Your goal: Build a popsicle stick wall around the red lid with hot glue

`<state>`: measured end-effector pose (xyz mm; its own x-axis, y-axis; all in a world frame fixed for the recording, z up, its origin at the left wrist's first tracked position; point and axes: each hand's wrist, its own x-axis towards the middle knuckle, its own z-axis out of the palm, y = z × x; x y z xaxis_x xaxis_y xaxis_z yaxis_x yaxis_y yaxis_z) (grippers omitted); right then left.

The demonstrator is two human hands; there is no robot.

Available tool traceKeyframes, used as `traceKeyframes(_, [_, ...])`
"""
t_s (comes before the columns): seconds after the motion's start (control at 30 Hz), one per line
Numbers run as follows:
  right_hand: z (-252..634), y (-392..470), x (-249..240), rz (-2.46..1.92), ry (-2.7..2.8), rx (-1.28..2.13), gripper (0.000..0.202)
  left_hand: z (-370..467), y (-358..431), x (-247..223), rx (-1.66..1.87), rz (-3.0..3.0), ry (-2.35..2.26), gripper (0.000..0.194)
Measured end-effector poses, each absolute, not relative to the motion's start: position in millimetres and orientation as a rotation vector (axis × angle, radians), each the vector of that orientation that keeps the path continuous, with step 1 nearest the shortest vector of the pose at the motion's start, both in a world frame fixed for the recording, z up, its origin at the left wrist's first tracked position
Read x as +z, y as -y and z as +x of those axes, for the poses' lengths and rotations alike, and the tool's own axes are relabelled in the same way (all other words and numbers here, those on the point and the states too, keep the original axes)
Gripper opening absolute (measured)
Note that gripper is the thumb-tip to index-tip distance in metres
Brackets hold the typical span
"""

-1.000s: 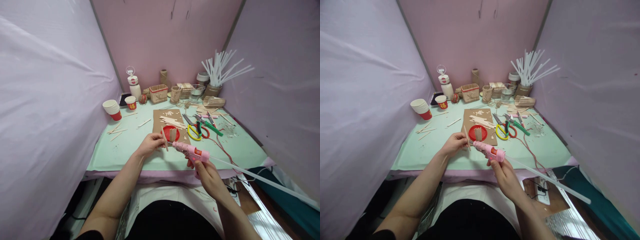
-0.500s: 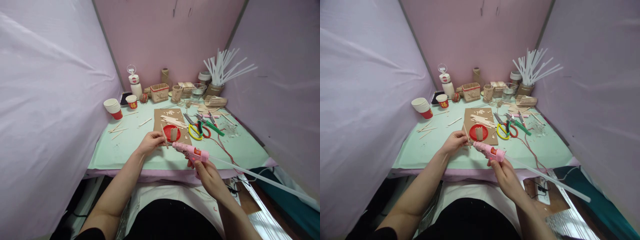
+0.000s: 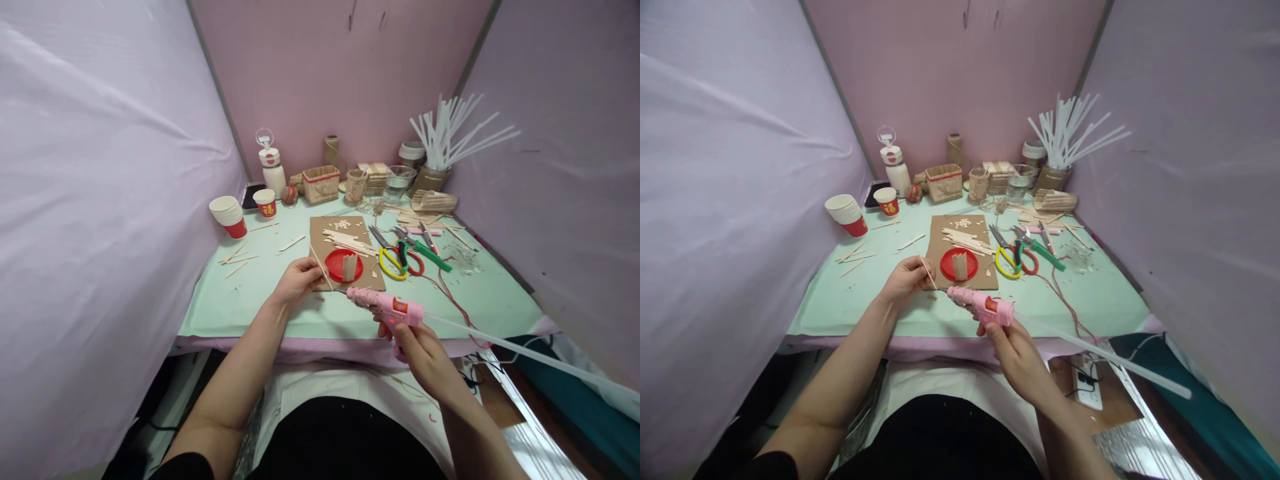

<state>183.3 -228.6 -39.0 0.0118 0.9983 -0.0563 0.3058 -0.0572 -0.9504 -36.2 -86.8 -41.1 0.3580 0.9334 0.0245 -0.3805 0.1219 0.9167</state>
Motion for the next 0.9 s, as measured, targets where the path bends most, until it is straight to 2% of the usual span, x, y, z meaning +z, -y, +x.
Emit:
traceKeyframes(0.27, [182, 227, -32, -1.282, 1.433, 1.264, 0.064, -40, 87, -46, 1.123, 1.014, -0.367, 0.034])
traceKeyframes(0.67, [175, 229, -38, -1.283, 1.401, 1.279, 0.064, -42, 88, -49, 1.091, 1.017, -0.413, 0.039])
traceKeyframes(0.9, [171, 232, -30, -1.36, 1.363, 1.259, 0.064, -42, 89, -48, 1.098, 1.027, -0.374, 0.035])
